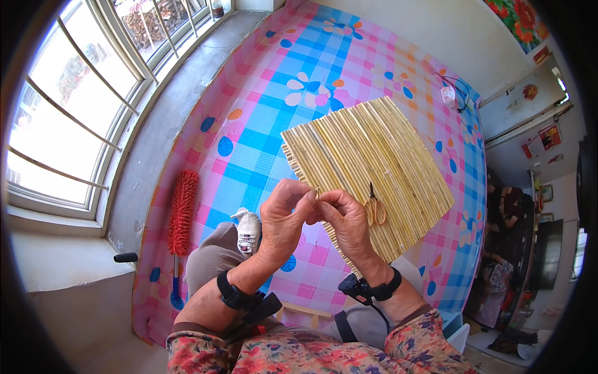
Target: The person weaves a bamboo mat by hand, threading white string through the slats and securing them. They use scissors to cut the string and continue weaving the mat while seated on the floor.
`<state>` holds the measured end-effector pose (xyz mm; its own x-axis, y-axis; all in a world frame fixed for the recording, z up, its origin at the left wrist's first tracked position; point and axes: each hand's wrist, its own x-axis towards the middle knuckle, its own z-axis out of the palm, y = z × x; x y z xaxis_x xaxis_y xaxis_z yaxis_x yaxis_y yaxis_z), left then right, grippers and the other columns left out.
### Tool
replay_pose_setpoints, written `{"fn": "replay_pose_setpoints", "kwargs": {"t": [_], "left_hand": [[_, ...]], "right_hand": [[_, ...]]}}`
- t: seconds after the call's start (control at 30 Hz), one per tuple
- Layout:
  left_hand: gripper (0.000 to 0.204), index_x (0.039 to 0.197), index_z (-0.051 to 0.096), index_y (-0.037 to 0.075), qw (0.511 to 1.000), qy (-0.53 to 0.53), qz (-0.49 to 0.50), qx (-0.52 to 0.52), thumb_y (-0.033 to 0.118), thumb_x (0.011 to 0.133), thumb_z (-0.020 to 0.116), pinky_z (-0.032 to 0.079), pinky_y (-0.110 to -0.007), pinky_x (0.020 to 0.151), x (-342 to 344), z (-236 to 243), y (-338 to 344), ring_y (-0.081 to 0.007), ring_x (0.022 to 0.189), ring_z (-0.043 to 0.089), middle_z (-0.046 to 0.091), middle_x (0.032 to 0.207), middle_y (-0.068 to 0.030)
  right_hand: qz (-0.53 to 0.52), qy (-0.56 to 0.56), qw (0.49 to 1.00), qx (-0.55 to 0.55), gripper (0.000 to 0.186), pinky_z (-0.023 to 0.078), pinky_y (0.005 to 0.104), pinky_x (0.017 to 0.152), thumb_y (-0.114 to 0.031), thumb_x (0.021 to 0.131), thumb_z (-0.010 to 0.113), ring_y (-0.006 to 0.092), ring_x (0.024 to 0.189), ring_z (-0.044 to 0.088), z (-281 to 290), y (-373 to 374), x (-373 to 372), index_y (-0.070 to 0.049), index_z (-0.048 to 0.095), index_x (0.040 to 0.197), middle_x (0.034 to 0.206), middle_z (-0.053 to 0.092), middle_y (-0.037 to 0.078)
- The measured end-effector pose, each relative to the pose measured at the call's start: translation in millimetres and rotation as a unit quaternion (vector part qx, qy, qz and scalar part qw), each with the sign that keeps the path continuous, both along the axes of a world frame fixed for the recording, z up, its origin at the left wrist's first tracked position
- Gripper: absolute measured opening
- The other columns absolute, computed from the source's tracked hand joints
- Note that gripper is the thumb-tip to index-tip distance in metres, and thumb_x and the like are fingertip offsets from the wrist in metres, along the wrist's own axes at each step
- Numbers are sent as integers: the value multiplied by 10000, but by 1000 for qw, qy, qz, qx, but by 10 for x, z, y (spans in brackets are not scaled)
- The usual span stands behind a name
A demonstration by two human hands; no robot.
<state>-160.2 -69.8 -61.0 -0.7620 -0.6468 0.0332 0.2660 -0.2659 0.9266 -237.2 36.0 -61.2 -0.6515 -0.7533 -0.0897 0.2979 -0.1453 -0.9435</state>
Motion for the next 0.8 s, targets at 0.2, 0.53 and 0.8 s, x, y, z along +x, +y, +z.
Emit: {"fn": "replay_pose_setpoints", "kwargs": {"t": [0.2, 0.53, 0.8], "left_hand": [[35, 900, 536, 11, 1000, 5, 1, 17, 13, 880, 564, 438, -209, 541, 11, 55, 21, -60, 644, 525, 533, 789, -15], [46, 898, 539, 11, 1000, 8, -6, 26, 25, 878, 578, 442, -213, 530, 5, 54, 22, -62, 637, 529, 540, 781, -14], [22, 890, 566, 17, 1000, 2, 1, 27, 17, 873, 581, 461, -220, 583, 7, 52, 25, -75, 671, 559, 564, 791, -7]], "right_hand": [[4, -8, 1000, -7, 143, 539, 268, 691, -93, 911, 555, 131, 738, 631, -8, 12, -16, 19, 539, 999, 823, 641, 89], [1, -5, 1000, -1, 140, 539, 266, 683, -94, 910, 557, 131, 734, 632, -13, 24, -21, 18, 541, 994, 820, 642, 86], [0, 1, 1000, 4, 138, 526, 255, 672, -91, 906, 563, 127, 721, 623, -6, 22, -15, 14, 545, 994, 797, 636, 80]]}}
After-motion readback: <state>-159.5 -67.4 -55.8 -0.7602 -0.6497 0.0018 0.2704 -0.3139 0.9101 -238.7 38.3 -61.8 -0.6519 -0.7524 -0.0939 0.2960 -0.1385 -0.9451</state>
